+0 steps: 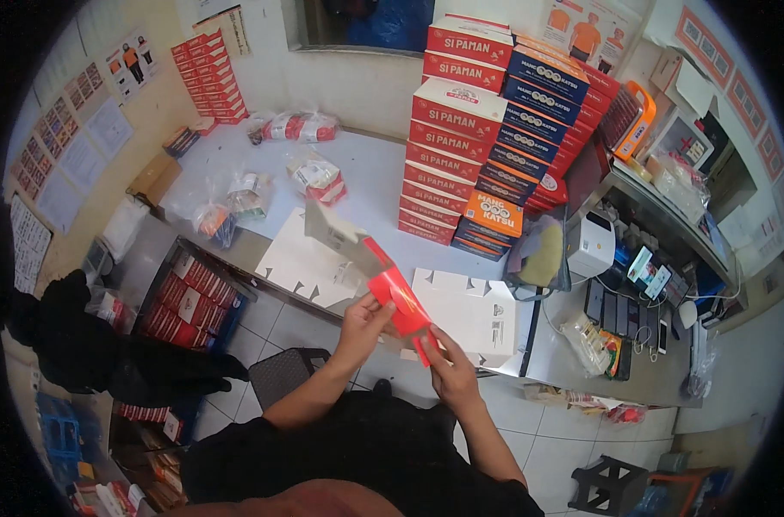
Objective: The person assembles several cardboard food boxes by hand on a counter, folding the sides and tabs into place, and also hands a packaged item through a service window.
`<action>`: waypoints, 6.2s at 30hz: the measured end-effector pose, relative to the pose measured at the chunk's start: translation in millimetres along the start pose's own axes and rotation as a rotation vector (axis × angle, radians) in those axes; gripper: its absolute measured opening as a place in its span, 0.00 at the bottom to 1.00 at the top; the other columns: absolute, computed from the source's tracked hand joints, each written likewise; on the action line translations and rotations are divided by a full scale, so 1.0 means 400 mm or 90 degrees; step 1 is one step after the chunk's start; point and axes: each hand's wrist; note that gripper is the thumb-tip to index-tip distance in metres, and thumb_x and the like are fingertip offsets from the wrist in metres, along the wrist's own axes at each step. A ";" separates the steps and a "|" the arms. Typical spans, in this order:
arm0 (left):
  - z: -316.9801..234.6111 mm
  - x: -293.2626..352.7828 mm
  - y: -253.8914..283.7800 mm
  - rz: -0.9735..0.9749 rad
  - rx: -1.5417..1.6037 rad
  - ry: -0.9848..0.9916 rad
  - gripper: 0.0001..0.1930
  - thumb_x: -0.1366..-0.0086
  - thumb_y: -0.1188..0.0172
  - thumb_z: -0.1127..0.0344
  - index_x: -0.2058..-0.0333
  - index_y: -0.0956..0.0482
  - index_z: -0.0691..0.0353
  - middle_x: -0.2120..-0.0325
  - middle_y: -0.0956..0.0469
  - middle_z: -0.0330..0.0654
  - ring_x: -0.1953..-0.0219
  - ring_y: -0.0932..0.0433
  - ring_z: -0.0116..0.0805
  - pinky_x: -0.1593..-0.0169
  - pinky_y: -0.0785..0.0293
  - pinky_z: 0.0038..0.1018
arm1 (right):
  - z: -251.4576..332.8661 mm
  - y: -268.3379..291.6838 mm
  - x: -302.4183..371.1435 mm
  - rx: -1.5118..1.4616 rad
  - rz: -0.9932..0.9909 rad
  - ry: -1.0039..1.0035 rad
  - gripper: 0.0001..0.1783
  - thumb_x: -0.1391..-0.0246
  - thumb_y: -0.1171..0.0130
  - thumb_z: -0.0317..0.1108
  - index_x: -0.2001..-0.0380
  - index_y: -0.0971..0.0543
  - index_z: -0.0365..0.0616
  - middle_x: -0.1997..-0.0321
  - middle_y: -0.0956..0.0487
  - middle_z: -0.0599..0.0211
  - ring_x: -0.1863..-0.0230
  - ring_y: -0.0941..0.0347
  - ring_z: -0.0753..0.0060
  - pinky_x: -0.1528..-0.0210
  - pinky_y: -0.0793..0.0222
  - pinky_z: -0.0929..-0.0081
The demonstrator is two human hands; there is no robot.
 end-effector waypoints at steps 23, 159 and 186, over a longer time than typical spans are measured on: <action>0.001 0.053 0.045 0.144 -0.197 0.075 0.20 0.33 0.38 0.73 0.44 0.30 0.73 0.57 0.18 0.45 0.56 0.17 0.29 0.54 0.22 0.24 | 0.042 0.067 -0.180 0.117 0.014 0.069 0.20 0.59 0.22 0.41 0.66 0.19 0.44 0.56 0.18 0.61 0.55 0.19 0.56 0.57 0.20 0.69; -0.212 -0.059 0.124 0.063 -0.158 0.041 0.14 0.30 0.39 0.69 0.50 0.19 0.70 0.55 0.17 0.44 0.56 0.18 0.28 0.51 0.19 0.27 | 0.027 0.010 -0.303 -0.103 0.058 0.042 0.11 0.49 0.29 0.32 0.65 0.21 0.43 0.49 0.17 0.55 0.61 0.17 0.54 0.60 0.20 0.66; -0.168 -0.107 0.078 0.363 0.159 0.076 0.62 0.53 0.25 0.36 0.29 0.51 0.59 0.40 0.32 0.51 0.36 0.30 0.40 0.33 0.35 0.38 | -0.073 0.127 -0.362 -0.775 0.029 -0.388 0.22 0.40 0.33 0.40 0.48 0.22 0.40 0.45 0.21 0.56 0.42 0.25 0.64 0.36 0.31 0.64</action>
Point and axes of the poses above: each hand's wrist, its own x-axis away from the middle knuckle, its own y-axis out of the back of the hand, z = x × y
